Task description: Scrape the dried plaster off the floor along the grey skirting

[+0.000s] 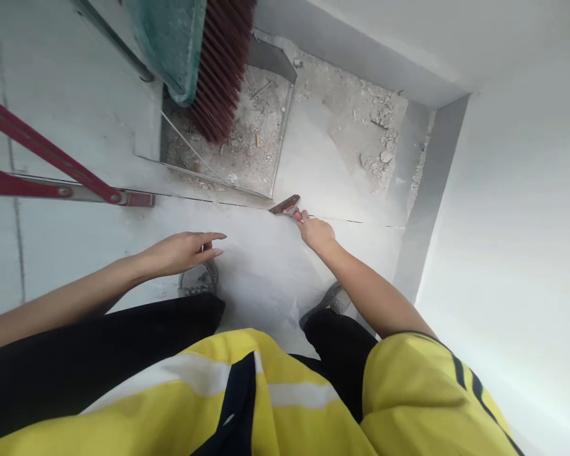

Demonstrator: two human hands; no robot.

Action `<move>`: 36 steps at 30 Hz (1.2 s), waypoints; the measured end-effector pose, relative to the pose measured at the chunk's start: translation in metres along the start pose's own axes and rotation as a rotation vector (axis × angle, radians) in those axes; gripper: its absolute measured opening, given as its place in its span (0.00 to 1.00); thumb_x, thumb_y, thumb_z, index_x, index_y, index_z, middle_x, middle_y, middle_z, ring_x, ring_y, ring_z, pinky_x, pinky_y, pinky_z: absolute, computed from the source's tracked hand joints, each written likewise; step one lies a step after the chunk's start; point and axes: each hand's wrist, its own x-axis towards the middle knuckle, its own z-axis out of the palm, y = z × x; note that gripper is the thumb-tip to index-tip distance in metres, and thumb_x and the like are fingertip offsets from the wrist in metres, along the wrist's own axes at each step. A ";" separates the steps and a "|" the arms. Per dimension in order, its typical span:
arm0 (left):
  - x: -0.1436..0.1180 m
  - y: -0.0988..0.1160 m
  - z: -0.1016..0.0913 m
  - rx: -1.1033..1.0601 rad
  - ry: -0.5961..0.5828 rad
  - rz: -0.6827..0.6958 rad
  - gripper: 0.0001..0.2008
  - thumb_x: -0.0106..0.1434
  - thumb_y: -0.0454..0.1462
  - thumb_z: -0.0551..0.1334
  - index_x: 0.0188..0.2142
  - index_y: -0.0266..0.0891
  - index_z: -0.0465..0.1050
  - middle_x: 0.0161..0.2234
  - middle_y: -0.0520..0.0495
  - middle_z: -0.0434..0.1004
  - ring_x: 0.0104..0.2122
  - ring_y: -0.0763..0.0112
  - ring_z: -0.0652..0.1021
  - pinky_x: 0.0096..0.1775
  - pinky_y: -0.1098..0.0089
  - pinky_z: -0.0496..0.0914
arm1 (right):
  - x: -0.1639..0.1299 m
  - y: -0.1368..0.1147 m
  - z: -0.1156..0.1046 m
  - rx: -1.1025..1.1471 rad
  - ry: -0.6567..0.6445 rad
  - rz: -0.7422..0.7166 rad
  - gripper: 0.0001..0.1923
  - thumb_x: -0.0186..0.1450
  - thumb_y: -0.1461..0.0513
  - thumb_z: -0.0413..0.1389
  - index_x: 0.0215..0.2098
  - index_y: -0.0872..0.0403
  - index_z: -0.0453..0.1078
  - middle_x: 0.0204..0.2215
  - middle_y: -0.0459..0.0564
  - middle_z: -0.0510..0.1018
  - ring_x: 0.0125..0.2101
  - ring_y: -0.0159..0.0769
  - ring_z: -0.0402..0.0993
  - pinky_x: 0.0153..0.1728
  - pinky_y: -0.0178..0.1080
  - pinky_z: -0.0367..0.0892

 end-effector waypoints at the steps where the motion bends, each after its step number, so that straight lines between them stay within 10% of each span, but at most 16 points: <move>1: -0.001 -0.002 -0.001 0.002 0.028 -0.021 0.27 0.62 0.51 0.46 0.57 0.43 0.61 0.38 0.48 0.77 0.37 0.63 0.75 0.36 0.70 0.63 | -0.002 -0.002 0.000 -0.007 -0.014 0.015 0.31 0.67 0.46 0.29 0.60 0.54 0.49 0.38 0.61 0.75 0.39 0.48 0.73 0.37 0.43 0.64; 36: -0.006 -0.013 -0.007 -0.137 0.034 -0.043 0.30 0.59 0.50 0.50 0.57 0.40 0.59 0.40 0.48 0.76 0.38 0.63 0.75 0.38 0.71 0.63 | 0.000 -0.020 -0.024 -0.158 -0.051 0.038 0.28 0.69 0.52 0.33 0.61 0.60 0.44 0.41 0.66 0.74 0.42 0.46 0.73 0.40 0.43 0.63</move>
